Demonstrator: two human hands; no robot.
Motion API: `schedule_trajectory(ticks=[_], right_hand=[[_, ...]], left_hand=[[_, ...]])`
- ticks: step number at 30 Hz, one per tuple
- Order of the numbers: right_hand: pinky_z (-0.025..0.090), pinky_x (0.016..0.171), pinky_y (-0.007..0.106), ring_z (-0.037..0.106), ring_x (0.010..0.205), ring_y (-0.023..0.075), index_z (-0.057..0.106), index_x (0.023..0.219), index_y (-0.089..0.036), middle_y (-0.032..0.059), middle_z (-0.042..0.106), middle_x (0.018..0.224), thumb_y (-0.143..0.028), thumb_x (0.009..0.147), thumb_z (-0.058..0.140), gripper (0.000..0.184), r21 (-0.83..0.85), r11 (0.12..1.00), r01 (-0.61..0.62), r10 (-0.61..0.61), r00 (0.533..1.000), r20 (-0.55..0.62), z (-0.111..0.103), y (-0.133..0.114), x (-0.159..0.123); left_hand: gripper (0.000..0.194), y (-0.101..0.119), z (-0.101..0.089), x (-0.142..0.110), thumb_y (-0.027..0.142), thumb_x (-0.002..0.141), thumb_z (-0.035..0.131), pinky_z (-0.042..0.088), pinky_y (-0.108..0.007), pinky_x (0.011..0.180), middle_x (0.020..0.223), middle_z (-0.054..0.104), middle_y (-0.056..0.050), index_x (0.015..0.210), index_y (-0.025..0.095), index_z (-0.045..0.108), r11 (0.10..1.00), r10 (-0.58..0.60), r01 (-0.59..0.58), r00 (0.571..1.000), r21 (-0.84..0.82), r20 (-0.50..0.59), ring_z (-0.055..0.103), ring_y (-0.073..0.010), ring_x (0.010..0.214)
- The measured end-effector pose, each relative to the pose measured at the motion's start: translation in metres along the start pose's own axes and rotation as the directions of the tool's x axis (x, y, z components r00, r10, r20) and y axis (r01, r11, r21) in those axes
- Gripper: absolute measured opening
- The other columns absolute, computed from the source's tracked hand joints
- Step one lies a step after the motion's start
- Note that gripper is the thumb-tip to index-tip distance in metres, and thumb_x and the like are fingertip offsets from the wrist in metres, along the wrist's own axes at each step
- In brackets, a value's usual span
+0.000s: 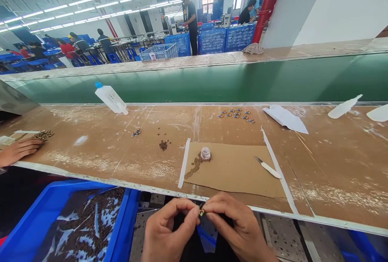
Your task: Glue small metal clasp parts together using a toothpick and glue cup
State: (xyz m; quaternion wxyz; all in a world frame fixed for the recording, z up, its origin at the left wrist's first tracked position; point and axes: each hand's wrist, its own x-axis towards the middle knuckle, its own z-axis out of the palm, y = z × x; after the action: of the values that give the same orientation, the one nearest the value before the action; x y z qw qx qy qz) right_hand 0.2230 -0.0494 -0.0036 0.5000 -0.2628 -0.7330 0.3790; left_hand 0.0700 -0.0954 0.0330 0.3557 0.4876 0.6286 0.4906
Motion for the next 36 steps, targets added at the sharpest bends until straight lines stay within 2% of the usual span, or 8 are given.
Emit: schedule_trajectory(ticks=[4, 14, 17, 20, 25, 31, 34, 36], right_hand=[[0.048, 0.071, 0.012, 0.061, 0.075, 0.006, 0.064, 0.092, -0.019, -0.0005, 0.065, 0.08, -0.004, 0.08, 0.058, 0.019, 0.016, 1.0, 0.003, -0.003, 1.0, -0.007, 0.003, -0.001, 0.0], [0.048, 0.068, 0.013, 0.06, 0.072, 0.0065, 0.063, 0.087, -0.018, -0.0005, 0.065, 0.077, -0.006, 0.079, 0.059, 0.015, -0.004, 1.0, -0.004, 0.004, 1.0, -0.018, 0.003, -0.002, 0.001], [0.048, 0.067, 0.013, 0.06, 0.071, 0.0063, 0.064, 0.087, -0.018, -0.0008, 0.065, 0.076, -0.006, 0.079, 0.06, 0.015, -0.006, 1.0, -0.013, 0.013, 1.0, -0.017, 0.003, -0.002, 0.0], [0.048, 0.067, 0.014, 0.06, 0.071, 0.0065, 0.064, 0.086, -0.018, -0.0005, 0.065, 0.076, -0.007, 0.08, 0.059, 0.014, -0.009, 1.0, -0.01, 0.009, 1.0, -0.029, 0.004, 0.0, -0.001], [0.05, 0.066, 0.015, 0.061, 0.071, 0.0076, 0.065, 0.088, -0.018, 0.001, 0.065, 0.076, -0.01, 0.082, 0.058, 0.012, -0.025, 1.0, 0.006, -0.007, 0.999, -0.031, 0.003, 0.0, -0.001], [0.051, 0.067, 0.017, 0.061, 0.072, 0.0089, 0.065, 0.089, -0.018, 0.002, 0.065, 0.077, -0.01, 0.084, 0.055, 0.014, -0.025, 1.0, 0.015, -0.016, 0.999, -0.032, 0.001, -0.001, 0.0], [0.051, 0.068, 0.016, 0.062, 0.073, 0.0084, 0.065, 0.091, -0.019, 0.0012, 0.066, 0.079, -0.01, 0.083, 0.057, 0.015, 0.032, 0.999, -0.001, 0.002, 0.999, -0.038, 0.0, 0.0, 0.001], [0.051, 0.068, 0.016, 0.062, 0.073, 0.0082, 0.065, 0.091, -0.02, 0.0009, 0.066, 0.079, -0.01, 0.083, 0.058, 0.015, 0.072, 0.997, -0.025, 0.028, 0.999, -0.041, -0.002, 0.0, 0.002]], left_hand=[[0.014, 0.003, 0.002, -0.001, 0.029, 0.071, 0.068, 0.048, -0.017, 0.064, 0.054, 0.06, 0.004, 0.061, 0.02, 0.065, 0.989, -0.129, 0.127, 0.991, -0.07, -0.031, 0.058, -0.0105, 0.06], [0.016, 0.005, 0.002, -0.001, 0.033, 0.07, 0.067, 0.05, -0.018, 0.065, 0.054, 0.06, 0.005, 0.06, 0.021, 0.064, 0.989, -0.147, 0.147, 0.989, 0.005, -0.029, 0.057, -0.0108, 0.058], [0.017, 0.005, 0.002, -0.001, 0.033, 0.071, 0.067, 0.051, -0.022, 0.078, 0.054, 0.06, 0.005, 0.06, 0.021, 0.064, 0.989, -0.144, 0.145, 0.989, 0.027, -0.028, 0.057, -0.0109, 0.057], [0.017, 0.003, 0.003, -0.001, 0.032, 0.07, 0.067, 0.044, -0.027, 0.096, 0.053, 0.06, 0.006, 0.057, 0.021, 0.064, 0.992, -0.116, 0.119, 0.992, 0.042, -0.051, 0.059, -0.0111, 0.06], [0.017, 0.001, 0.005, -0.001, 0.031, 0.072, 0.065, 0.043, -0.03, 0.1, 0.052, 0.06, 0.007, 0.057, 0.022, 0.063, 0.996, -0.034, 0.04, 0.997, 0.081, -0.075, 0.057, -0.0097, 0.057], [0.015, -0.003, 0.004, -0.002, 0.028, 0.077, 0.062, 0.046, -0.029, 0.098, 0.058, 0.062, 0.008, 0.063, 0.022, 0.063, 0.98, 0.125, -0.119, 0.992, 0.157, -0.029, 0.056, -0.0084, 0.055], [0.011, -0.008, 0.0, 0.0, 0.024, 0.081, 0.06, 0.046, -0.029, 0.098, 0.065, 0.065, 0.006, 0.071, 0.022, 0.064, 0.942, 0.253, -0.255, 0.967, 0.221, 0.036, 0.06, -0.0091, 0.062], [0.007, -0.01, -0.003, 0.003, 0.018, 0.081, 0.06, 0.047, -0.027, 0.097, 0.07, 0.067, 0.005, 0.077, 0.022, 0.064, 0.884, 0.37, -0.387, 0.922, 0.262, 0.115, 0.063, -0.0091, 0.066]])
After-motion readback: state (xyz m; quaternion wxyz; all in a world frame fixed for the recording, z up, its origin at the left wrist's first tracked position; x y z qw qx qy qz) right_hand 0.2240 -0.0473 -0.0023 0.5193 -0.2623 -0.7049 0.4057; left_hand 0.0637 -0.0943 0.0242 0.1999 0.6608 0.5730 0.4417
